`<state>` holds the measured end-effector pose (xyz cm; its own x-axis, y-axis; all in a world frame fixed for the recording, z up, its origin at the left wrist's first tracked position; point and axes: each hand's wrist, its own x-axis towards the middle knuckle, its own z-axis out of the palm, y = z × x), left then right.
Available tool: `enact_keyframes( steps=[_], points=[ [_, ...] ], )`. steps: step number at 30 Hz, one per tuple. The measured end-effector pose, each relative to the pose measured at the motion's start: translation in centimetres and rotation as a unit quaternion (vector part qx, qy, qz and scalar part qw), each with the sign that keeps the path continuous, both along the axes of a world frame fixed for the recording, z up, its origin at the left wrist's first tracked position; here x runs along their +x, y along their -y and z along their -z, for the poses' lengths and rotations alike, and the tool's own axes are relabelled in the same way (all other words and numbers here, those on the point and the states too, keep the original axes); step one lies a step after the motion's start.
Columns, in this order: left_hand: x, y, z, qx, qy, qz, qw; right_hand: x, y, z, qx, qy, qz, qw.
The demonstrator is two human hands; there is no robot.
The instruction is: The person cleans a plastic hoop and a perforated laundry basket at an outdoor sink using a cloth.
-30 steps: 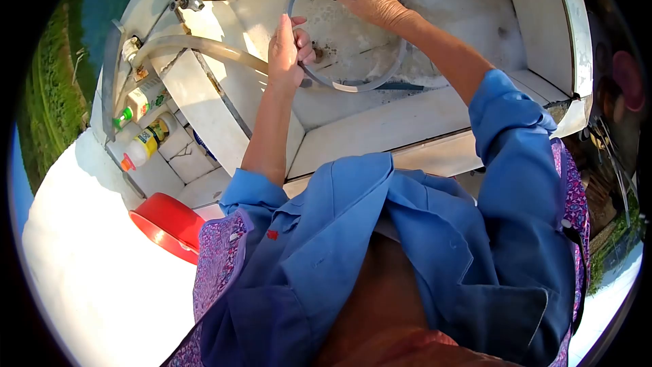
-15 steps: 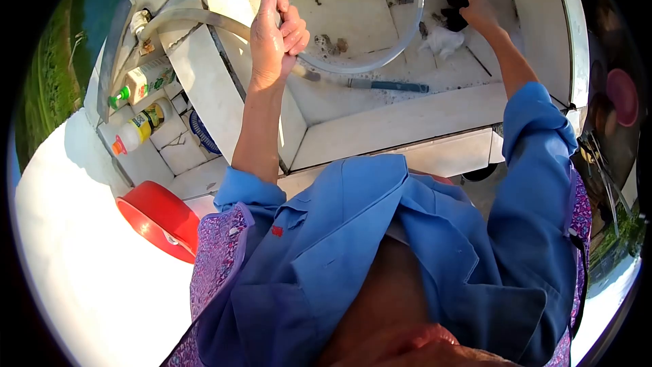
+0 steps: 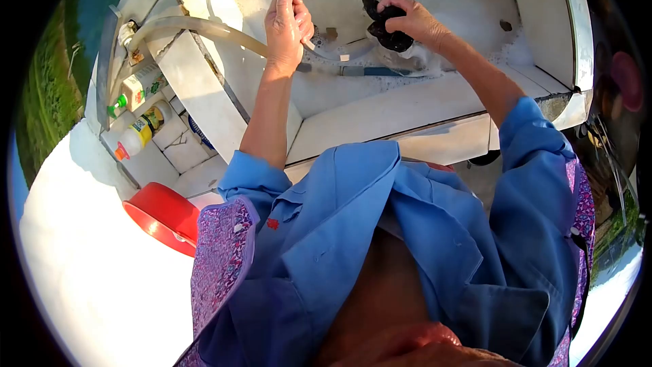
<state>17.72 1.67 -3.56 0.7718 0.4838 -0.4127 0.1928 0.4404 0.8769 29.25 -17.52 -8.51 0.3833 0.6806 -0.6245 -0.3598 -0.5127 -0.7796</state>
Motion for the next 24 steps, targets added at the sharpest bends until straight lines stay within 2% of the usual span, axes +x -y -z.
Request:
enact_keyframes(
  steps=[2, 3, 4, 5, 6, 7, 8, 10, 12, 13, 14, 15, 17, 18, 20, 22, 24],
  points=[
    [0.3, 0.8, -0.1, 0.025, 0.005, 0.024, 0.999, -2.8, -2.7, -2.3, 0.113, -0.030, 0.019, 0.993],
    [0.4, 0.9, -0.1, 0.022, 0.007, 0.027, 0.999, -4.0, -3.9, -3.5, 0.133, -0.025, 0.009, 0.991],
    [0.5, 0.8, -0.1, 0.058, -0.013, 0.032, 0.998, -5.7, -5.0, -3.3, 0.150, 0.004, 0.047, 0.988],
    [0.6, 0.7, -0.2, 0.095, -0.032, 0.037, 0.994, -6.8, -5.5, -3.1, 0.136, -0.065, 0.083, 0.985],
    [0.6, 0.6, -0.5, 0.050, -0.027, 0.021, 0.998, -7.4, -5.3, -2.2, 0.111, 0.040, 0.006, 0.993],
    [0.7, 0.4, -0.8, 0.050, -0.027, 0.021, 0.998, -7.6, -5.1, -1.0, 0.085, 0.145, -0.073, 0.983],
    [0.9, 0.2, -1.2, 0.059, -0.032, 0.054, 0.996, -7.8, -4.6, 0.3, 0.085, 0.146, -0.073, 0.983],
    [1.3, 0.1, -2.0, 0.073, -0.052, 0.109, 0.990, -7.5, -2.7, 2.5, 0.003, 0.307, -0.289, 0.907],
    [1.4, 0.0, -2.3, 0.076, -0.076, 0.127, 0.986, -4.7, -1.0, 4.0, -0.071, 0.407, -0.419, 0.809],
    [1.6, -0.1, -2.5, 0.080, -0.099, 0.149, 0.981, -2.9, -0.4, 4.0, -0.090, 0.503, -0.439, 0.739],
    [2.4, -0.1, -2.9, 0.198, -0.134, 0.160, 0.958, -1.2, 0.1, 3.6, -0.108, 0.591, -0.453, 0.659],
    [2.6, 0.1, -2.9, 0.196, -0.137, 0.158, 0.958, 0.1, 0.1, 3.3, -0.106, 0.589, -0.456, 0.658],
    [3.3, 0.5, -2.6, 0.194, -0.088, 0.117, 0.970, 2.2, 0.2, 2.8, -0.164, 0.640, -0.418, 0.623],
    [3.4, 0.5, -2.2, 0.191, -0.086, 0.118, 0.971, 2.2, 0.4, 2.8, -0.168, 0.640, -0.419, 0.622],
    [3.1, 0.3, -1.2, 0.351, -0.036, 0.182, 0.918, 1.4, 0.3, 3.4, -0.169, 0.560, -0.390, 0.712],
    [2.5, 1.6, -0.8, 0.313, -0.016, 0.151, 0.938, -1.7, -0.3, 4.2, -0.166, 0.403, -0.290, 0.852],
    [1.8, 2.0, 0.0, 0.234, -0.019, 0.114, 0.965, -5.2, -2.2, 4.3, -0.161, 0.276, -0.202, 0.926]
  ],
)
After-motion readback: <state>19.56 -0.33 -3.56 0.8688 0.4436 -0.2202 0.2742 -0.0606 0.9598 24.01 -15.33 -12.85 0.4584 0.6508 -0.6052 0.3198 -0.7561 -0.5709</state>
